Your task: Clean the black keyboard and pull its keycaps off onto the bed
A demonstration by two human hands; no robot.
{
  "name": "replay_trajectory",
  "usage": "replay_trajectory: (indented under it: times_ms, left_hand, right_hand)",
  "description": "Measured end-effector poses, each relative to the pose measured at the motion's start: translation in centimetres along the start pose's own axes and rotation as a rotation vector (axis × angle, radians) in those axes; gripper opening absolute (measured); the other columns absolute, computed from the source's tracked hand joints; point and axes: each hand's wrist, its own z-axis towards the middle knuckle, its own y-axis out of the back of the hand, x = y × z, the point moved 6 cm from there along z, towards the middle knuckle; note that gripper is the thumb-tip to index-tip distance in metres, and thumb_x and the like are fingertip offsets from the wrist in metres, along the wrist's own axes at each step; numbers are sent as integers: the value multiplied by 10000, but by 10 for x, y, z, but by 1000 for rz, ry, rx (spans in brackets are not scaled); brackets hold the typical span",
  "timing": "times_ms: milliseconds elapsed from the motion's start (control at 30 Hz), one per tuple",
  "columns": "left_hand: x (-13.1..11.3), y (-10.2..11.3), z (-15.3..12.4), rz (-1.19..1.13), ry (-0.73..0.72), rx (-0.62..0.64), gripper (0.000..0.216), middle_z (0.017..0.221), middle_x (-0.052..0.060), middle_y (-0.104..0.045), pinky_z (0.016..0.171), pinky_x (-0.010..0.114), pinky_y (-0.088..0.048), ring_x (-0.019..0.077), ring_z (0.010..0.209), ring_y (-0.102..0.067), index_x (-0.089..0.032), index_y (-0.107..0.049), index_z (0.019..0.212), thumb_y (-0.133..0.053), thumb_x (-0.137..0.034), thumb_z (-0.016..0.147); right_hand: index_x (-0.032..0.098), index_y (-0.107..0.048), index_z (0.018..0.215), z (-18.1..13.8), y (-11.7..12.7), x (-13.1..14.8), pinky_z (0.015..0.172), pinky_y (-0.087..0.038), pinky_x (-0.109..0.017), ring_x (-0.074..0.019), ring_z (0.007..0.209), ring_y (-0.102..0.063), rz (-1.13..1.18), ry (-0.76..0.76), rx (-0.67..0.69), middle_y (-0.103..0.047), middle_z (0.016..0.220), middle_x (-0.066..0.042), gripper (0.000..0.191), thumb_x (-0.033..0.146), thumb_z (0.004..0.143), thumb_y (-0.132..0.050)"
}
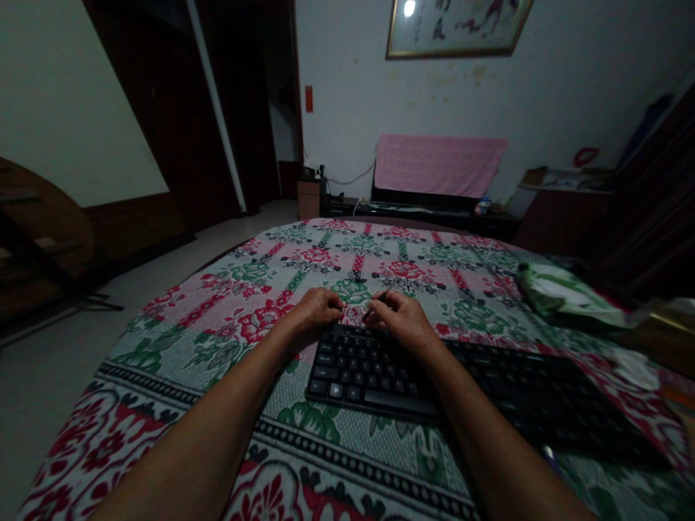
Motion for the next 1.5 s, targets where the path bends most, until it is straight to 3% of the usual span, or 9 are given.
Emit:
replay_trajectory:
  times_ms: [100,267,433,667,867,1200,1500]
  left_hand:
    - [-1,8,3,212,-24,5,138,613,10,-616,545,225,-339,125,608,-522,-152,-682,676,-558,-171,616]
    - [-1,5,15,256,57,11,165,610,0,-633,552,216,-355,133,631,-555,-176,-698,712,-570,-177,607]
    - [-7,-6,55,190,93,-97,229,701,6,-665,622,209,-403,141,682,-581,-172,-696,842,-576,-200,649]
    - [-3,-15,102,278,51,-216,282,919,68,-677,771,260,-413,192,861,-582,-183,-675,957,-595,-282,706]
    - [-2,-20,110,353,4,-258,269,1006,96,-638,867,285,-378,223,975,-541,-177,-689,923,-612,-302,698]
    - [8,-27,118,392,59,-247,233,899,42,-675,761,249,-430,182,862,-592,-202,-670,873,-599,-337,698]
    - [11,-23,117,312,-91,-133,470,1084,44,-653,862,246,-436,180,967,-594,-184,-594,1148,-603,-169,679]
  right_hand:
    - [180,-585,846,2,2,-1,574,-495,-271,-151,613,-630,-25,18,-47,-652,679,-10,218,363,734,-546]
    - [185,-607,803,5,15,0,598,-501,-277,-157,646,-630,-116,91,-185,-658,704,-11,228,388,721,-540]
    - [198,-611,792,5,32,-5,589,-503,-286,-161,629,-624,-207,103,-330,-658,688,-14,217,385,707,-541]
    - [194,-603,838,3,41,-10,595,-497,-299,-180,641,-632,-196,47,-392,-670,708,-36,249,399,717,-530]
    - [191,-619,813,1,38,-5,655,-481,-301,-185,678,-629,-283,55,-387,-673,722,-40,227,375,711,-533]
    - [180,-629,814,-1,36,-3,648,-463,-261,-162,658,-626,-255,56,-366,-671,699,-24,241,371,714,-522]
    - [193,-631,794,-1,36,-3,623,-454,-248,-160,666,-623,-284,90,-386,-670,690,-15,221,367,706,-528]
